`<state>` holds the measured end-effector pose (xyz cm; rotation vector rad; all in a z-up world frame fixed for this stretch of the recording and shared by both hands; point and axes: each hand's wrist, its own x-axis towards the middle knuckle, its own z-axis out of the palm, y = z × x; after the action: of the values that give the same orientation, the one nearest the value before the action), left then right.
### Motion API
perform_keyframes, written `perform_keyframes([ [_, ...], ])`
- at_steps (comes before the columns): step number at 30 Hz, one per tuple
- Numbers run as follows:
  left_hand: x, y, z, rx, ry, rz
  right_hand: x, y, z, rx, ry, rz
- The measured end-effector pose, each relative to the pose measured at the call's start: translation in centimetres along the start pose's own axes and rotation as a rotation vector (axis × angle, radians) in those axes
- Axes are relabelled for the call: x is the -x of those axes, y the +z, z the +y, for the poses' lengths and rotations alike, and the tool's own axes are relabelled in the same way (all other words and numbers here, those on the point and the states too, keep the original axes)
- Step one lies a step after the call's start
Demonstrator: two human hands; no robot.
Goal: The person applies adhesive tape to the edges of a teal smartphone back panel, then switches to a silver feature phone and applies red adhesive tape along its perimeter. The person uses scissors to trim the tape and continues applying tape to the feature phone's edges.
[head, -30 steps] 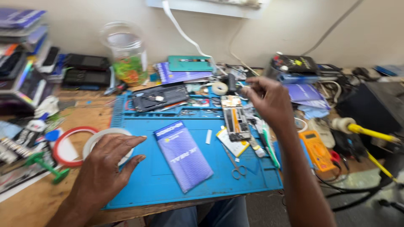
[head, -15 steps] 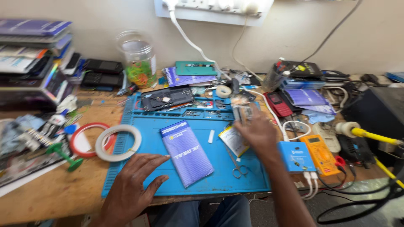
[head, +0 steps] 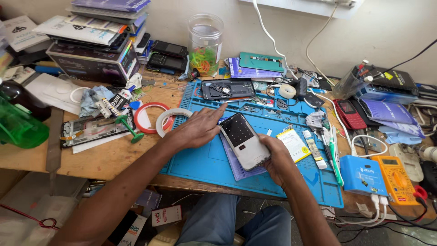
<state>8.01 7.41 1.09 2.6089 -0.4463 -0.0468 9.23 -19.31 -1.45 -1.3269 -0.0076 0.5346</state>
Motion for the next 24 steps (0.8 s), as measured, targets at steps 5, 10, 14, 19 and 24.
perform_keyframes([
  [5, -0.4, 1.3, -1.8, 0.011, 0.043, 0.046, 3.6, 1.5, -1.1, 1.135, -0.334, 0.325],
  [10, -0.2, 0.9, -1.7, 0.071, 0.162, 0.149, 7.5, 4.4, 0.0, 1.555, -0.469, 0.331],
  [14, 1.8, -0.2, 0.0, 0.036, 0.065, 0.106, 7.4, 4.9, 0.2, 1.57, -0.468, 0.23],
  [19, 6.3, -0.9, 0.9, 0.012, 0.042, 0.132, 4.9, 1.3, -3.3, 1.451, -0.607, -0.139],
  [24, 9.1, -4.9, -2.6, -0.15, -0.006, 0.427, 3.8, -0.2, -3.2, 1.418, -0.766, -0.144],
])
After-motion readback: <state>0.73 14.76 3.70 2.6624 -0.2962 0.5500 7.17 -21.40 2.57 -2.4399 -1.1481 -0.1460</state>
